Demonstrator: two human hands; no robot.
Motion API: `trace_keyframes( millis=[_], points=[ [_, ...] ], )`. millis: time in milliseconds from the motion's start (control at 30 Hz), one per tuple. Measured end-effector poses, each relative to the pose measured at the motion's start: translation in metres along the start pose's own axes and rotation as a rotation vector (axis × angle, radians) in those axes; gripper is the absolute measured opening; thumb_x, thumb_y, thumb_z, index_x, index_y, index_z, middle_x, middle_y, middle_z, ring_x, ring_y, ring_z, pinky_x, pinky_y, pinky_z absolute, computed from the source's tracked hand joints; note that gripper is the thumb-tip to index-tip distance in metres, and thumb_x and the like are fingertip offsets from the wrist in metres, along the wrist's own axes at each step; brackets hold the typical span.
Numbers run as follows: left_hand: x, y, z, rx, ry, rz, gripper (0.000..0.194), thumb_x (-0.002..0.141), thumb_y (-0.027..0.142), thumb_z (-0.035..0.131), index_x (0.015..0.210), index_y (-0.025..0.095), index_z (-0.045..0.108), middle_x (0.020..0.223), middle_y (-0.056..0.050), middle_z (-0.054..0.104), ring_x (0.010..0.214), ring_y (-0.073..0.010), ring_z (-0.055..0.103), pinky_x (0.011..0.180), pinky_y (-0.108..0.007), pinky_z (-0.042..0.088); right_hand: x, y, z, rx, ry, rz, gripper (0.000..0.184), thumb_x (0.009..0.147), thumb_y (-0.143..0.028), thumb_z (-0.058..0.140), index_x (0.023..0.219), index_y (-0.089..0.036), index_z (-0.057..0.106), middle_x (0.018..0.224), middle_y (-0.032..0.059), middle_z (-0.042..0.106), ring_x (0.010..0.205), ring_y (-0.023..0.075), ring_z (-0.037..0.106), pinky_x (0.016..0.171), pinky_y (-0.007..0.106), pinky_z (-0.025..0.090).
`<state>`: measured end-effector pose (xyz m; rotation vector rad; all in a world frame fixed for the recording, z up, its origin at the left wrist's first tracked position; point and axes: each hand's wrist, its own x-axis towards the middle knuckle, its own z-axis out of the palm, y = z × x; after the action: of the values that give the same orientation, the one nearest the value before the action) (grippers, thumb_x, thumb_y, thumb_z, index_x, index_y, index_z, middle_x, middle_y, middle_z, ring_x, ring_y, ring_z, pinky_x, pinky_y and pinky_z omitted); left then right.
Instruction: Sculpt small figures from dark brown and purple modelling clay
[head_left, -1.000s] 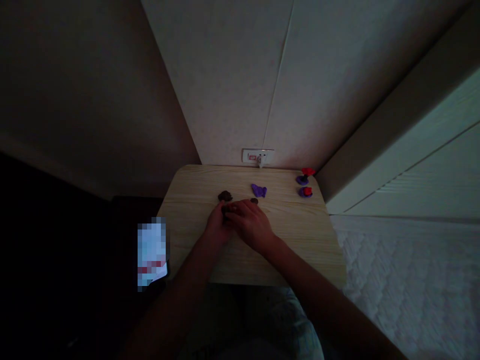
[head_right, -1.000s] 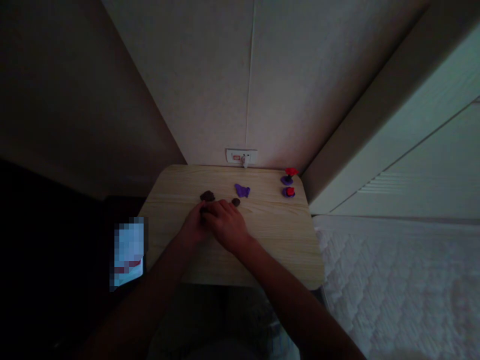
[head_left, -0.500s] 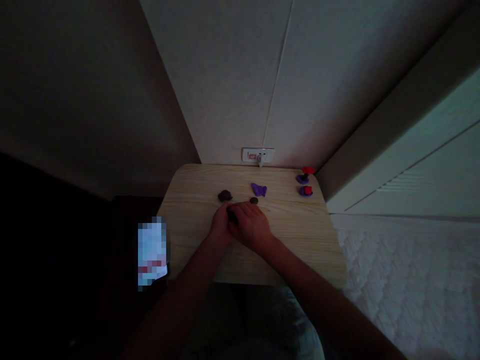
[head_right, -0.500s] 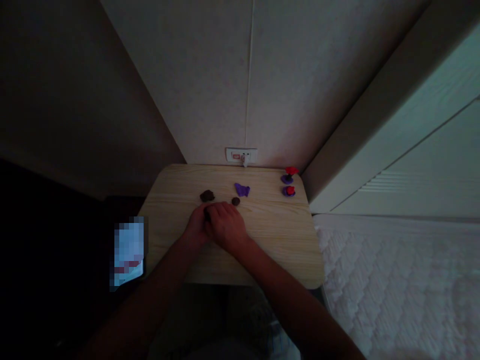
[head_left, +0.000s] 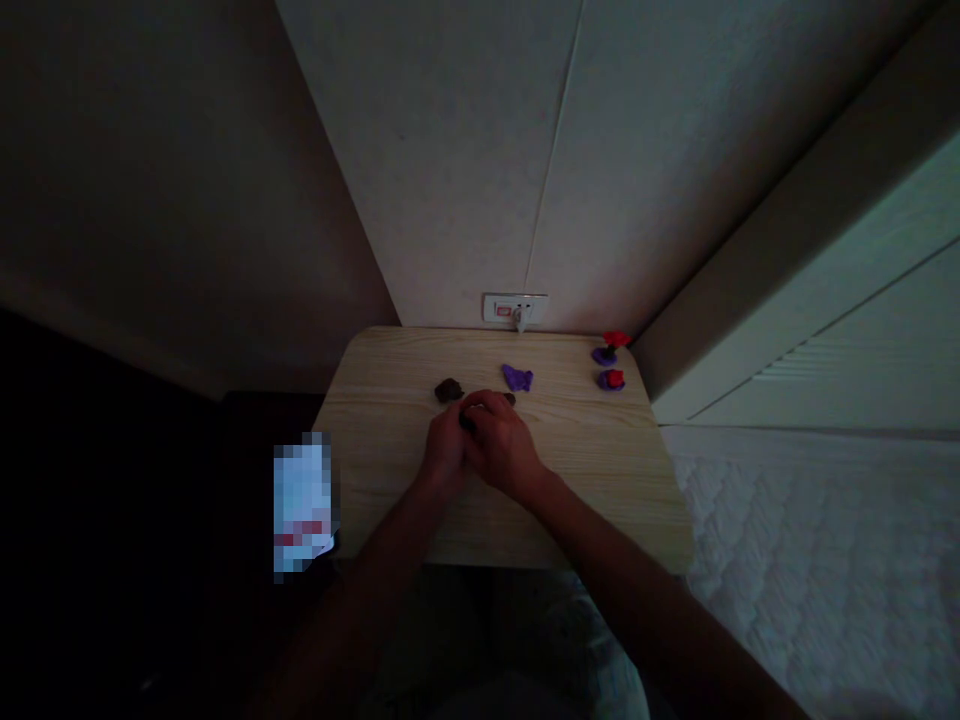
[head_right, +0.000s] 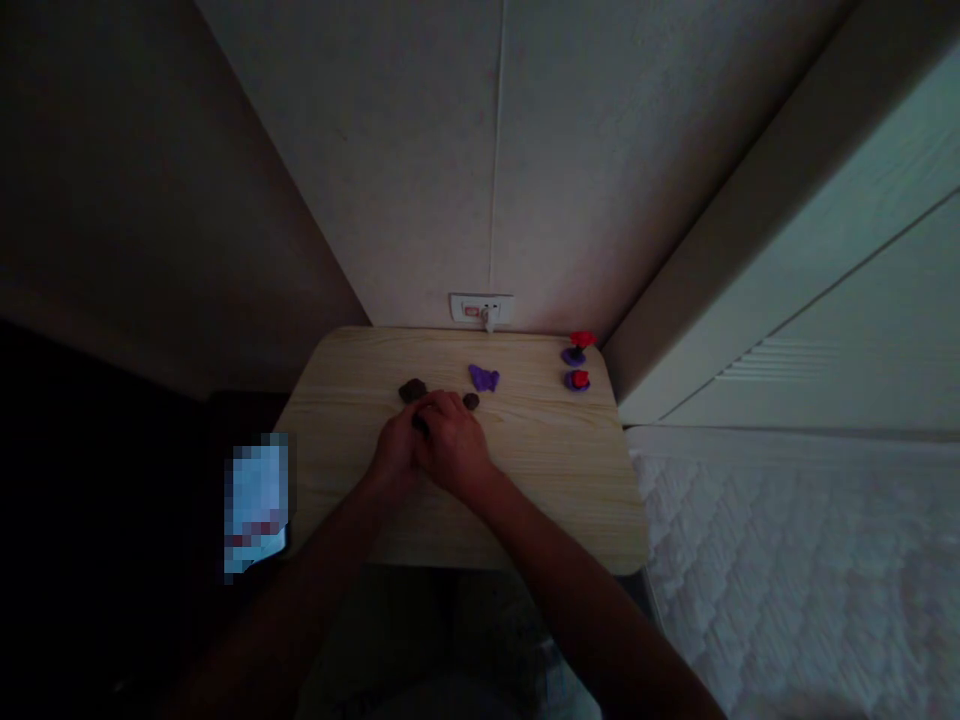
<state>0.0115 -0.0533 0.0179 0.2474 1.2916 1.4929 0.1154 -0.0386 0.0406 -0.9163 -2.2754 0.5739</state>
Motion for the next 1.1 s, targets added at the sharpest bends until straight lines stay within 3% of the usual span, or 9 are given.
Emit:
trace_keyframes(
  millis=[200, 367, 533, 700, 933, 1100],
  points=[
    [-0.012, 0.004, 0.005, 0.098, 0.022, -0.002, 0.022, 0.082, 0.030, 0.061, 0.065, 0.016, 0.063, 0.055, 0.000, 0.058, 0.045, -0.0110, 0.050, 0.043, -0.022, 0.033, 0.005, 0.014, -0.007, 0.266, 0.015, 0.082, 0.013, 0.080, -0.008, 0.063, 0.084, -0.016, 0.073, 0.103, 0.0093, 0.068, 0.097, 0.0206, 0.066, 0.090, 0.036, 0.055],
    [-0.020, 0.005, 0.009, 0.154, -0.024, -0.049, 0.030, 0.085, 0.035, 0.061, 0.061, 0.018, 0.058, 0.042, 0.005, 0.040, 0.033, -0.0075, 0.032, 0.038, -0.022, 0.025, 0.006, 0.025, -0.014, 0.282, -0.057, 0.177, 0.009, 0.079, -0.009, 0.069, 0.081, -0.016, 0.074, 0.098, 0.0072, 0.070, 0.087, 0.0179, 0.068, 0.082, 0.033, 0.057],
    [-0.020, 0.003, 0.009, 0.173, -0.036, -0.038, 0.034, 0.085, 0.039, 0.063, 0.060, 0.019, 0.053, 0.045, 0.006, 0.038, 0.035, -0.0068, 0.031, 0.038, -0.021, 0.022, 0.003, 0.027, -0.010, 0.274, -0.025, 0.297, 0.010, 0.077, -0.009, 0.072, 0.085, -0.015, 0.073, 0.089, 0.0046, 0.071, 0.080, 0.0171, 0.069, 0.072, 0.030, 0.057],
    [-0.014, 0.001, 0.005, 0.194, 0.020, -0.003, 0.035, 0.088, 0.043, 0.060, 0.063, 0.019, 0.054, 0.047, 0.004, 0.045, 0.037, -0.0085, 0.038, 0.039, -0.021, 0.026, -0.002, 0.015, -0.006, 0.204, 0.132, 0.180, 0.017, 0.078, -0.007, 0.071, 0.091, -0.016, 0.075, 0.096, 0.0072, 0.071, 0.086, 0.0191, 0.068, 0.077, 0.032, 0.058],
    [-0.010, 0.001, -0.001, 0.235, 0.082, 0.018, 0.048, 0.088, 0.053, 0.061, 0.058, 0.016, 0.058, 0.048, 0.000, 0.051, 0.039, -0.0106, 0.045, 0.038, -0.022, 0.028, -0.007, 0.004, -0.004, 0.034, -0.084, 0.035, 0.023, 0.090, -0.010, 0.060, 0.106, -0.012, 0.076, 0.109, 0.0150, 0.072, 0.099, 0.0244, 0.068, 0.093, 0.038, 0.056],
    [-0.011, 0.001, -0.002, 0.314, 0.053, 0.064, 0.052, 0.085, 0.059, 0.064, 0.057, 0.015, 0.060, 0.051, -0.001, 0.054, 0.043, -0.0111, 0.049, 0.039, -0.022, 0.031, -0.005, 0.006, -0.007, -0.007, -0.142, -0.038, 0.024, 0.092, -0.010, 0.055, 0.102, -0.010, 0.076, 0.110, 0.0179, 0.070, 0.105, 0.0272, 0.065, 0.097, 0.041, 0.054]
  ],
)
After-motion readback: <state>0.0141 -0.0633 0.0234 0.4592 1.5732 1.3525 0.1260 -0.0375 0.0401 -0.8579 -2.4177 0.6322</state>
